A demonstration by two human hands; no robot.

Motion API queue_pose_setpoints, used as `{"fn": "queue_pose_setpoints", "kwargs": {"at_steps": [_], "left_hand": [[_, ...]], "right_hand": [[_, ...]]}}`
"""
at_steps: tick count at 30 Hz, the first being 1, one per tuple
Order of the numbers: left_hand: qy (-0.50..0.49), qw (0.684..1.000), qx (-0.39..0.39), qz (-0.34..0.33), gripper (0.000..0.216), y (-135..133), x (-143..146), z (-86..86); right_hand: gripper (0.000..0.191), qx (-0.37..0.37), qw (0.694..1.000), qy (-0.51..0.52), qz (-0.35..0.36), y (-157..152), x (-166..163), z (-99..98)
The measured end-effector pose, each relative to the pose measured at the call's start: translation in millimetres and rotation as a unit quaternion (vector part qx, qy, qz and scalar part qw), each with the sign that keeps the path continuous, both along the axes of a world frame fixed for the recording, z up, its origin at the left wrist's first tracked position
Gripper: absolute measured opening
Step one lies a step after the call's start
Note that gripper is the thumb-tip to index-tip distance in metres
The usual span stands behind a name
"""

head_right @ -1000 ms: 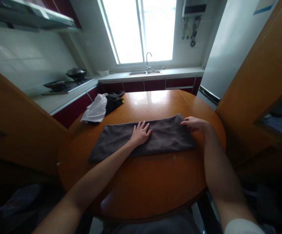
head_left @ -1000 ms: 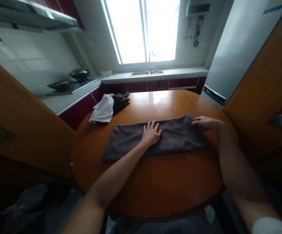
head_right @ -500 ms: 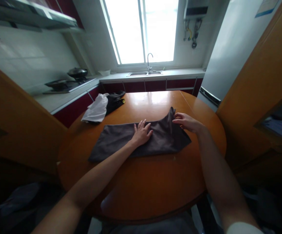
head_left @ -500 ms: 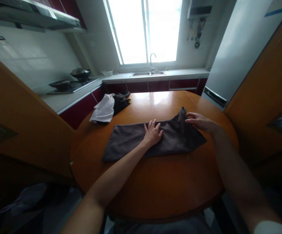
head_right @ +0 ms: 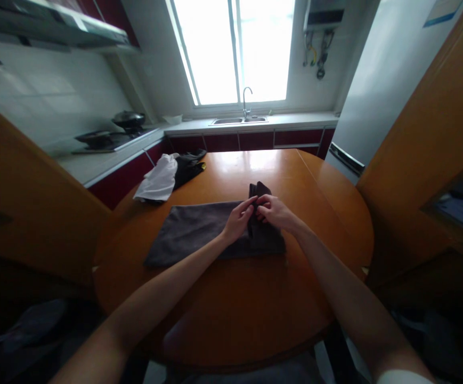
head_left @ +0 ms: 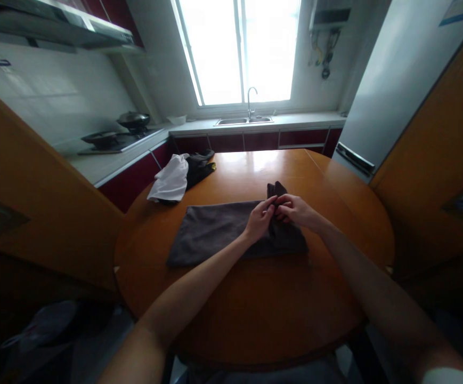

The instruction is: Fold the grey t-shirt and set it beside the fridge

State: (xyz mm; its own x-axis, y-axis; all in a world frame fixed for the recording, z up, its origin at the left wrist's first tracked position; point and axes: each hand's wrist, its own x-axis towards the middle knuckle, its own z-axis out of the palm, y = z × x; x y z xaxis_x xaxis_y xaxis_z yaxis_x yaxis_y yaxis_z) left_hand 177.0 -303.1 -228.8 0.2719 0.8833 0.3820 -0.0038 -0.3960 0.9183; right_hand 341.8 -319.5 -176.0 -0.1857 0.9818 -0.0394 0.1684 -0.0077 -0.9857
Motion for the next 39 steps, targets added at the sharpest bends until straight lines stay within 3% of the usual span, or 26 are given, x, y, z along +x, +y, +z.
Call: {"fn": "queue_pose_setpoints", "kwargs": {"at_steps": [5, 12, 15, 19, 25, 30, 35, 39], "left_hand": [[0.043, 0.997, 0.013, 0.060, 0.044, 7, -4, -7.3], [0.042, 0.999, -0.006, 0.030, 0.051, 8, -6, -5.7], [0.028, 0.999, -0.020, 0.034, 0.053, 6, -6, 7.8], [0.004, 0.996, -0.064, 0.057, 0.057, 4, -14, 43.3], [-0.059, 0.988, -0.094, 0.103, 0.056, -1, -55, 109.0], [-0.063, 0.983, -0.129, 0.112, 0.061, -12, -106, 141.9], [-0.051, 0.970, -0.161, 0.176, 0.059, -22, -159, 141.2], [-0.015, 0.955, -0.205, 0.214, 0.060, -25, -194, 114.5]], "right_hand": [[0.026, -0.021, 0.999, 0.028, 0.004, 2, 7, 2.8], [0.012, 0.092, 0.981, -0.017, -0.170, 22, 17, -12.5], [0.015, 0.146, 0.966, -0.037, -0.209, 28, 22, -20.5], [0.026, 0.196, 0.955, -0.050, -0.217, 27, 22, -20.5], [0.048, 0.228, 0.963, -0.027, -0.144, 3, -6, -7.3], [0.061, 0.316, 0.948, -0.018, -0.049, -33, -47, -11.5], [0.084, 0.381, 0.914, -0.113, 0.081, -62, -77, -31.9], [0.092, 0.367, 0.891, -0.207, 0.169, -70, -88, -48.3]]}}
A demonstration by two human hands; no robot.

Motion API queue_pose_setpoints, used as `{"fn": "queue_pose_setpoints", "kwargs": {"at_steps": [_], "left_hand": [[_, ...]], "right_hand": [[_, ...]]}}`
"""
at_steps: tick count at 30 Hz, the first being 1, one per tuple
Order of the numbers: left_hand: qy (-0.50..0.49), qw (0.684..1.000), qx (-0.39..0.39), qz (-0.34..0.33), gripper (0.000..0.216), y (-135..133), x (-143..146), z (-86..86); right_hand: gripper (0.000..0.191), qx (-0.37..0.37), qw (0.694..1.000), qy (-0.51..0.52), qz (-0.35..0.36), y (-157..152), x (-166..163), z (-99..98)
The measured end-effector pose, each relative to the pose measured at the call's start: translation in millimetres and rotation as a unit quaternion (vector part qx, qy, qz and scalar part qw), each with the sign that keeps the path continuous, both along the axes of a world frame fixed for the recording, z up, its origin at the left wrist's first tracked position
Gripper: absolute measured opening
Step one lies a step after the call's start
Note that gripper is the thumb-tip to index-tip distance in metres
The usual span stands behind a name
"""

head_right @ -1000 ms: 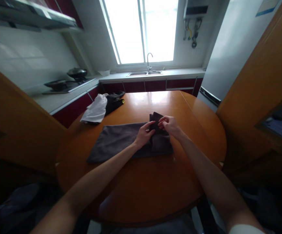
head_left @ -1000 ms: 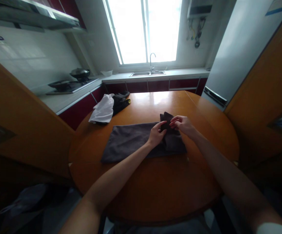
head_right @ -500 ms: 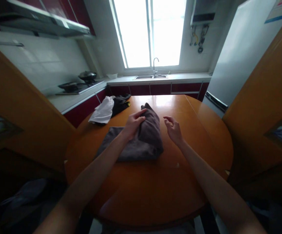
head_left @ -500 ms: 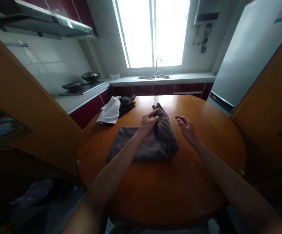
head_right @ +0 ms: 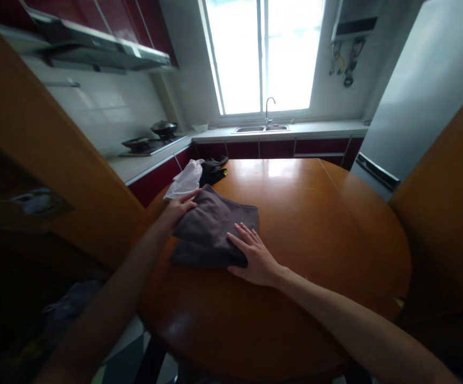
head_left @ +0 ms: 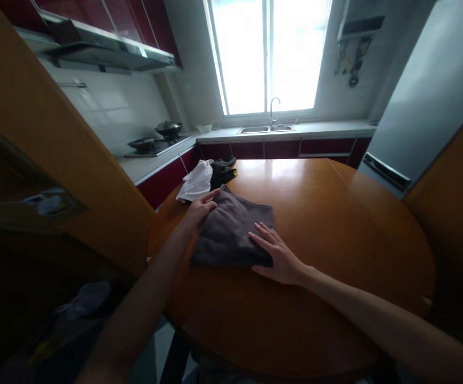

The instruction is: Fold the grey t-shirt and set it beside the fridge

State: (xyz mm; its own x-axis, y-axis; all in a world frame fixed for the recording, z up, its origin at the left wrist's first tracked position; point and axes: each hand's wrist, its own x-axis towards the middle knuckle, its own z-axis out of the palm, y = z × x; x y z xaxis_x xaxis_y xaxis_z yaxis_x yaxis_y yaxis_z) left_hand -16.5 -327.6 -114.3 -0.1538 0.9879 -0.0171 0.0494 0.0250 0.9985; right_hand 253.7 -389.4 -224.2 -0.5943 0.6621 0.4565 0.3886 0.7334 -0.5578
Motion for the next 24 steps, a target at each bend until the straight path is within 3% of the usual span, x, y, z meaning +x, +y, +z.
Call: {"fn": "queue_pose_setpoints", "kwargs": {"at_steps": [5, 8, 13, 19, 24], "left_hand": [[0.020, 0.999, -0.024, -0.011, 0.076, -2, -30, -49.9], [0.049, 0.999, -0.007, -0.014, 0.081, -4, -43, -68.7], [0.110, 0.993, 0.026, 0.018, 0.051, -4, -58, -70.5], [0.117, 0.992, -0.036, 0.031, 0.047, -14, -62, -69.3], [0.086, 0.996, -0.024, 0.008, 0.050, -20, -61, -75.9]], "right_hand": [[0.081, 0.003, 1.000, -0.026, -0.007, 2, -4, -15.4], [0.076, 0.012, 1.000, -0.021, -0.018, 4, -3, -20.1], [0.070, 0.020, 0.999, -0.019, -0.022, 5, -1, -22.8], [0.073, 0.015, 0.999, -0.028, -0.024, 4, 0, -23.0], [0.072, 0.032, 0.999, -0.036, -0.010, 4, 1, -21.8]]}}
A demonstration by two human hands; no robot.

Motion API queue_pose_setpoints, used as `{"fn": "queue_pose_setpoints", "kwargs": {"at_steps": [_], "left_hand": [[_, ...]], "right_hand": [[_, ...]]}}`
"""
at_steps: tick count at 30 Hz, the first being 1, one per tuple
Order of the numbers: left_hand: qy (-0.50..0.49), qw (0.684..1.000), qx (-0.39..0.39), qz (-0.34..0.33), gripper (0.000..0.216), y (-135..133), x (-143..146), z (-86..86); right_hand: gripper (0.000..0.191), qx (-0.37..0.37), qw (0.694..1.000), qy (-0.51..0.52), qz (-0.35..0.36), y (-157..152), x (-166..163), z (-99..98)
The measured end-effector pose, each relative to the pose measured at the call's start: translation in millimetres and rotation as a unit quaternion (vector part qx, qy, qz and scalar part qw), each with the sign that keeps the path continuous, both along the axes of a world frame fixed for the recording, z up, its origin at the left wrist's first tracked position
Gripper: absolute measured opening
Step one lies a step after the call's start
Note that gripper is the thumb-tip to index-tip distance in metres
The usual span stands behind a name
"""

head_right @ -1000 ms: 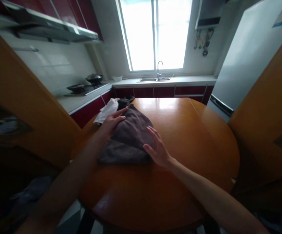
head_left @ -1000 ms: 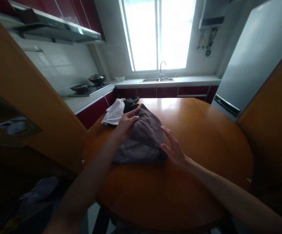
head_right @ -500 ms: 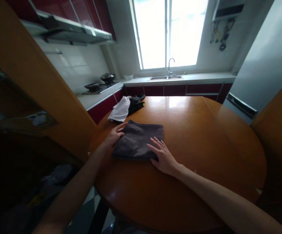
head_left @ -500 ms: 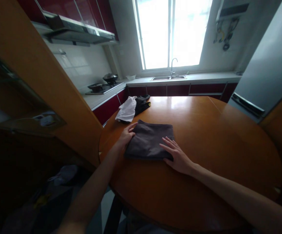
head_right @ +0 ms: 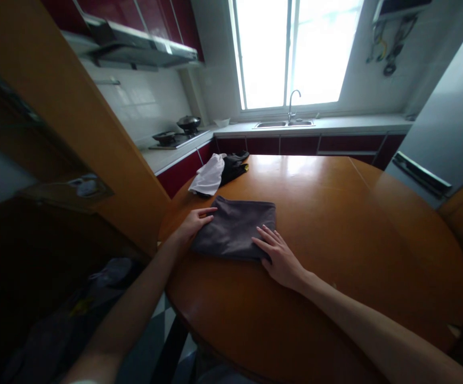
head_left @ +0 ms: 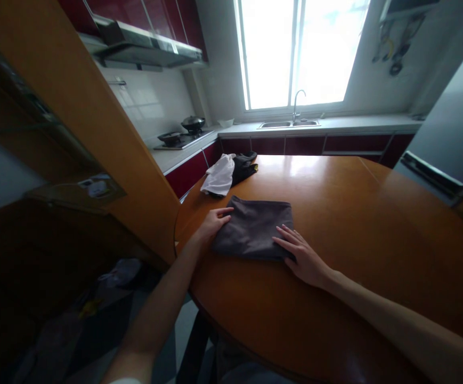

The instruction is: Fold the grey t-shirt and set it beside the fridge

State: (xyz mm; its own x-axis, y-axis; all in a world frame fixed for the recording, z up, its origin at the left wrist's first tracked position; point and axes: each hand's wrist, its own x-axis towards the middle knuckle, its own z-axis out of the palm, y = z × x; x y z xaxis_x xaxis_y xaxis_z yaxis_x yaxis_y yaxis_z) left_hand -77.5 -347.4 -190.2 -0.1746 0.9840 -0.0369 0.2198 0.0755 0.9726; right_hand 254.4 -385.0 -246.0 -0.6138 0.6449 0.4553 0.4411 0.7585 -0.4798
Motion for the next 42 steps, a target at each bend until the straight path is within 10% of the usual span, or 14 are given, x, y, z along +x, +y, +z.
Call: {"fn": "queue_pose_setpoints", "kwargs": {"at_steps": [15, 21, 24, 35, 42], "left_hand": [[0.016, 0.998, 0.015, -0.060, 0.059, 9, -16, -22.5], [0.295, 0.944, 0.144, 0.016, 0.047, 30, -17, -12.3], [0.399, 0.898, 0.178, -0.047, 0.047, 41, -5, -8.4], [0.527, 0.839, 0.070, -0.117, 0.060, 54, 15, -29.3], [0.506, 0.846, 0.085, -0.146, 0.067, 61, 4, -38.5]], "right_hand": [[0.071, 0.077, 0.990, -0.084, 0.082, 7, 12, 8.7], [0.066, 0.053, 0.991, -0.086, 0.091, 4, 13, 12.7], [0.054, 0.041, 0.991, -0.086, 0.090, -1, 12, 18.0], [0.056, -0.056, 0.964, -0.085, -0.244, 103, -49, 40.7], [0.069, -0.097, 0.947, -0.201, -0.232, 134, -51, 7.4]]}}
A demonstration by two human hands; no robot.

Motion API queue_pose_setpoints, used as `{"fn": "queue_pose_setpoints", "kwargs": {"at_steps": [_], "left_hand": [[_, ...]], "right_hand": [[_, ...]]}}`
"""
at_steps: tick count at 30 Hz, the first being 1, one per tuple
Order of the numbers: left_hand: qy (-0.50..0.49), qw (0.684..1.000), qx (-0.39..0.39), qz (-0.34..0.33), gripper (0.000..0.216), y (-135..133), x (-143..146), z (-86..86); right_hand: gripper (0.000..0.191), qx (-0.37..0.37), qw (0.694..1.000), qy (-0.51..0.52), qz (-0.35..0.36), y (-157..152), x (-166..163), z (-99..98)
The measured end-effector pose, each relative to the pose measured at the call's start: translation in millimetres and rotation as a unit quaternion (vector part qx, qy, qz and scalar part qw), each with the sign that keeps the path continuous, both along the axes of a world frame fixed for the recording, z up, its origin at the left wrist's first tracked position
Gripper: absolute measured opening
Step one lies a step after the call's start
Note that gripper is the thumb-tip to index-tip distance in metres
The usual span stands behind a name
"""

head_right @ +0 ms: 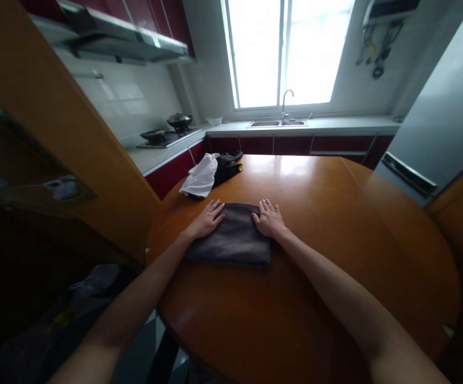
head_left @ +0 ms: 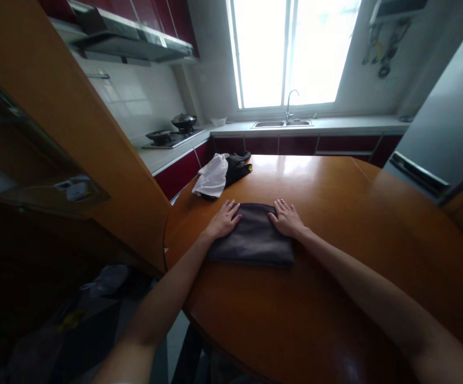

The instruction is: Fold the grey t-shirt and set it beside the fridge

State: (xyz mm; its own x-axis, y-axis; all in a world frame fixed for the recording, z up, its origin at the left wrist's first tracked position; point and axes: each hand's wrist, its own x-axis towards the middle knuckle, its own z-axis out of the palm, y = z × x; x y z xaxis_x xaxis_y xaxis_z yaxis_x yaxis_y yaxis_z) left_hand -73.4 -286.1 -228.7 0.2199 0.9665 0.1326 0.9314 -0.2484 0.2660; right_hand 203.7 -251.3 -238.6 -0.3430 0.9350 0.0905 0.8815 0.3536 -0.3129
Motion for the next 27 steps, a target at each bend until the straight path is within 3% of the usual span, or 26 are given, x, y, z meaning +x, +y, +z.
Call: {"fn": "queue_pose_setpoints", "kwargs": {"at_steps": [6, 10, 12, 14, 20, 24, 27], "left_hand": [[-0.041, 0.999, 0.000, -0.005, 0.067, 6, -5, -3.7], [-0.055, 0.998, 0.007, -0.012, 0.065, 7, -7, -7.2], [-0.056, 0.998, 0.010, -0.016, 0.064, 6, -6, -9.0], [-0.063, 0.998, 0.009, -0.017, 0.063, 6, -4, -10.0], [-0.193, 0.980, 0.042, 0.004, 0.054, 13, -6, -4.5], [-0.366, 0.926, 0.049, 0.077, 0.052, 22, -19, 0.3], [-0.443, 0.885, 0.025, 0.139, 0.060, 26, -28, -1.6]], "right_hand": [[0.071, 0.027, 1.000, 0.013, -0.003, -15, 5, 11.1], [0.059, 0.113, 0.983, 0.062, 0.131, -70, 13, 13.8], [0.058, 0.115, 0.969, 0.054, 0.210, -100, 21, 7.8], [0.058, 0.106, 0.964, 0.039, 0.241, -122, 28, 0.9], [0.060, 0.093, 0.967, 0.061, 0.231, -135, 34, 0.9], [0.052, 0.113, 0.962, 0.150, 0.200, -130, 37, 7.7], [0.044, 0.126, 0.957, 0.229, 0.123, -122, 44, 6.9]]}}
